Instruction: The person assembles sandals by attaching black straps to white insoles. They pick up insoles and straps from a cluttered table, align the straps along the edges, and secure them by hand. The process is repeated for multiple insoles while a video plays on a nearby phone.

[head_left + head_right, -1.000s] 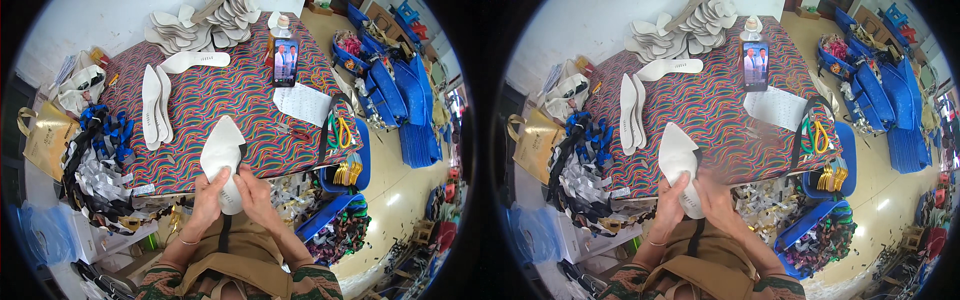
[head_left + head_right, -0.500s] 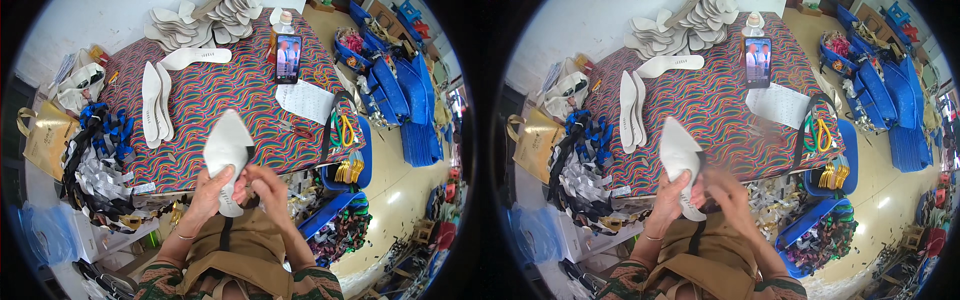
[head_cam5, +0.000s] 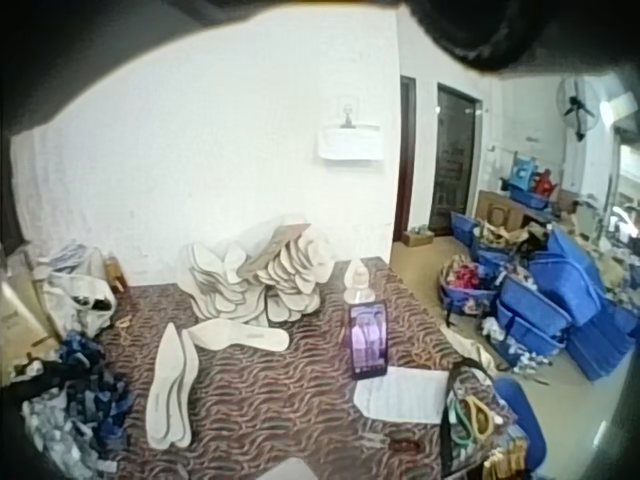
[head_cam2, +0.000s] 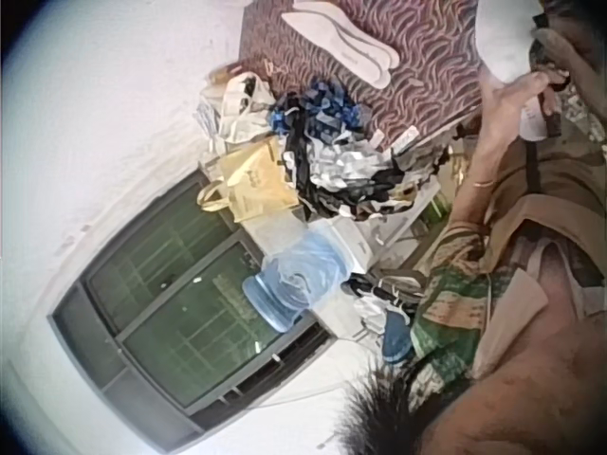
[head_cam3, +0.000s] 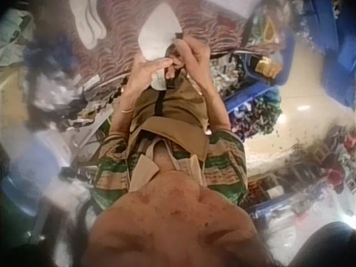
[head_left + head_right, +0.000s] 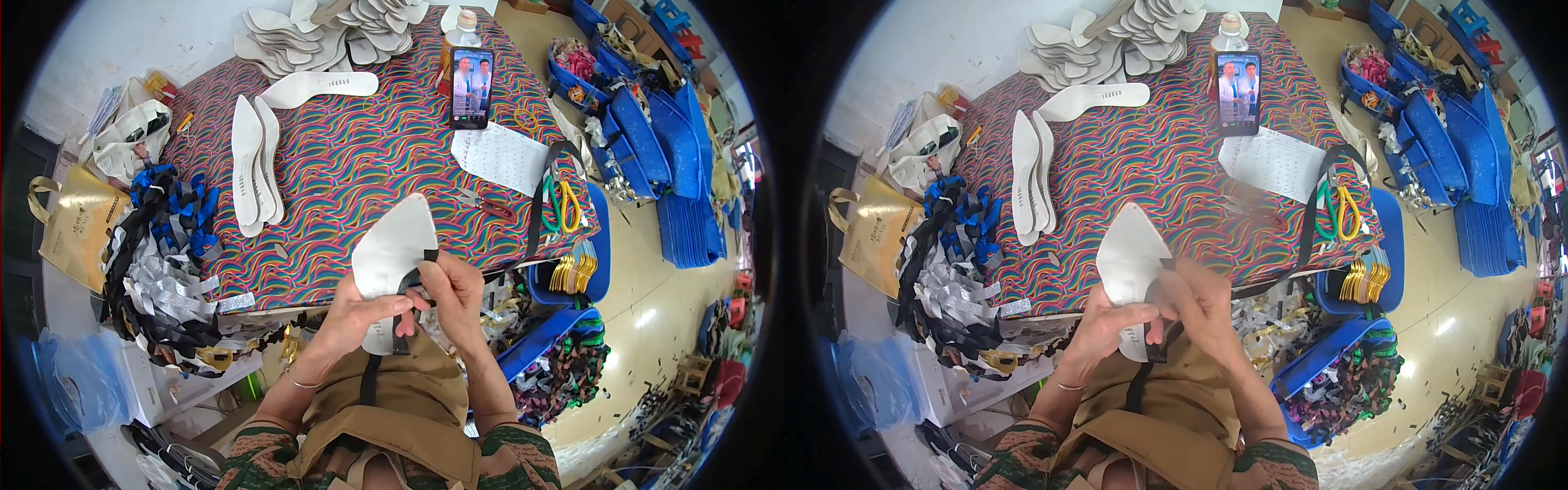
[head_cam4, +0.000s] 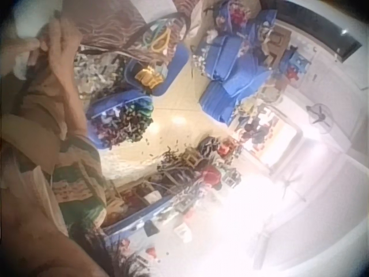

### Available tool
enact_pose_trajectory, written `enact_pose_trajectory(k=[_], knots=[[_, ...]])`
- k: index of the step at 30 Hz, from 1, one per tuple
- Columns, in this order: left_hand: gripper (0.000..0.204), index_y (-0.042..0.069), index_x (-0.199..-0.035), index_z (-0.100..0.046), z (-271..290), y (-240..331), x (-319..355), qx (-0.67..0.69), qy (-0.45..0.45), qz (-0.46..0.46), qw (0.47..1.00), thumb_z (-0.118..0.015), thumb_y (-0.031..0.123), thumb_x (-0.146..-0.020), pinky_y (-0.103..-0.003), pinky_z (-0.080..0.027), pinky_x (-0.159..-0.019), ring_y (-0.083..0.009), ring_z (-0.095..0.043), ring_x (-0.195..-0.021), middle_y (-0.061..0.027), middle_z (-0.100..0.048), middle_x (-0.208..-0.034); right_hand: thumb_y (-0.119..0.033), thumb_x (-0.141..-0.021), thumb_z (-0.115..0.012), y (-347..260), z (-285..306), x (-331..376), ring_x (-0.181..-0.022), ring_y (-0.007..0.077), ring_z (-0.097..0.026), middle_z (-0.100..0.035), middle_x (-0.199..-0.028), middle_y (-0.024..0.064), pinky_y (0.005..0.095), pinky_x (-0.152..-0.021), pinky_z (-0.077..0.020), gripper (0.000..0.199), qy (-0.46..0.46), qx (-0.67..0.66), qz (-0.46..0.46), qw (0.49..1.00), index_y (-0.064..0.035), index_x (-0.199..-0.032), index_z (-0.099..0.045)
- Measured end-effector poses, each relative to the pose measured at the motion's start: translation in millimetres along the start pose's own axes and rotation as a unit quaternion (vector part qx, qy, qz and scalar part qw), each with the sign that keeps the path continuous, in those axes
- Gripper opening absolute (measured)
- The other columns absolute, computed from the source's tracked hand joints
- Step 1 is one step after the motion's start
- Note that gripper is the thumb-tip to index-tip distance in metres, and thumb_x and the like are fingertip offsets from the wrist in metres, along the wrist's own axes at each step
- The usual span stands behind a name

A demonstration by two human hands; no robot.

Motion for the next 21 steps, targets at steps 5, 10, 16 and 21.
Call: enact_pose_trajectory(k=[5,10,16,21], knots=[[0.027,-0.007,-0.114,-0.058,16.2,-9.0,-2.4,-0.037,-0.018,0.002,0.999,-0.064,0.000,-0.088,-0.032,-0.055,-0.059,-0.0219,-0.067,-0.069,-0.0167,-0.069,-0.092,-0.004,-0.089,-0.066,-18.5,-21.2,-3.6,-0.064,0.0034,-0.052,-0.058,-0.079,-0.0003,0.0211,-0.055,-0.0420,0.018,0.013,0.041,-0.049,0.998,-0.0006,-0.107,-0.062],[0.026,-0.007,-0.111,-0.061,16.3,-2.7,-10.4,-0.028,0.062,-0.007,0.998,-0.065,0.000,-0.087,-0.033,-0.057,-0.064,-0.0230,-0.070,-0.073,-0.0176,-0.070,-0.089,-0.009,-0.084,-0.072,14.3,-13.3,-3.8,-0.079,0.0131,-0.061,-0.060,-0.103,0.0093,0.0295,-0.064,-0.0496,0.047,-0.021,-0.023,-0.105,0.994,-0.0017,-0.126,-0.051],[0.022,0.000,-0.106,-0.063,15.9,29.7,-23.1,0.053,0.130,-0.044,0.989,-0.068,0.007,-0.086,-0.037,-0.058,-0.068,-0.0252,-0.070,-0.071,-0.0127,-0.069,-0.079,-0.006,-0.081,-0.069,-3.4,-27.5,25.6,-0.085,0.0327,-0.065,-0.058,-0.116,0.0179,0.0397,-0.070,-0.0521,0.047,-0.055,0.280,0.015,0.958,-0.0042,-0.126,-0.053],[0.018,0.000,-0.104,-0.063,19.7,31.7,-23.8,0.065,0.140,-0.084,0.985,-0.067,0.008,-0.088,-0.042,-0.058,-0.068,-0.0287,-0.070,-0.071,-0.0131,-0.069,-0.079,0.002,-0.079,-0.068,-11.7,-6.5,17.9,-0.070,0.0312,-0.063,-0.061,-0.087,0.0128,0.0376,-0.056,-0.0502,0.042,-0.034,0.434,0.148,0.888,-0.0055,-0.119,-0.059]])
Point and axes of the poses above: each hand's wrist, its own x-axis away from the middle knuckle, its own z-axis out of the back of the hand, y = z × x, the point moved 1 cm from there along -x, towards the middle knuckle
